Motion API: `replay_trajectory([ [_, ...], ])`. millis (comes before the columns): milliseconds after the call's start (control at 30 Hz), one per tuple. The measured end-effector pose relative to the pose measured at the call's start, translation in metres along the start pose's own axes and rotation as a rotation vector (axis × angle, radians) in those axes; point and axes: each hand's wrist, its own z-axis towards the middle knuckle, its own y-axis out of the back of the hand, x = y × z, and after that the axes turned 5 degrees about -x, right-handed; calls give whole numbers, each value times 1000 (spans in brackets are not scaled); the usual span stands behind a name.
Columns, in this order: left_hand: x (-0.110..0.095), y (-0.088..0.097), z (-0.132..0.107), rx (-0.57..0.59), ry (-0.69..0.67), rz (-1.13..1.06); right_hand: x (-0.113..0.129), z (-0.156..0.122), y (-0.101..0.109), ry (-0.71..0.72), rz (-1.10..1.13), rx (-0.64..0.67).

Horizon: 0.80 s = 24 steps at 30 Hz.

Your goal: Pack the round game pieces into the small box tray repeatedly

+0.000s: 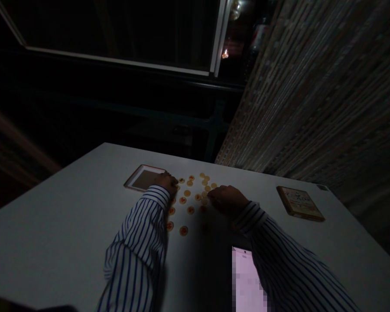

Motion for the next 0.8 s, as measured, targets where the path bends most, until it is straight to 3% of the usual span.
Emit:
replay_trajectory([
  [300, 0, -7, 2, -9, 21, -9, 15, 9, -3, 19, -50, 17],
  [800, -4, -9, -1, 20, 34, 34, 13, 2, -6, -4, -13, 36],
])
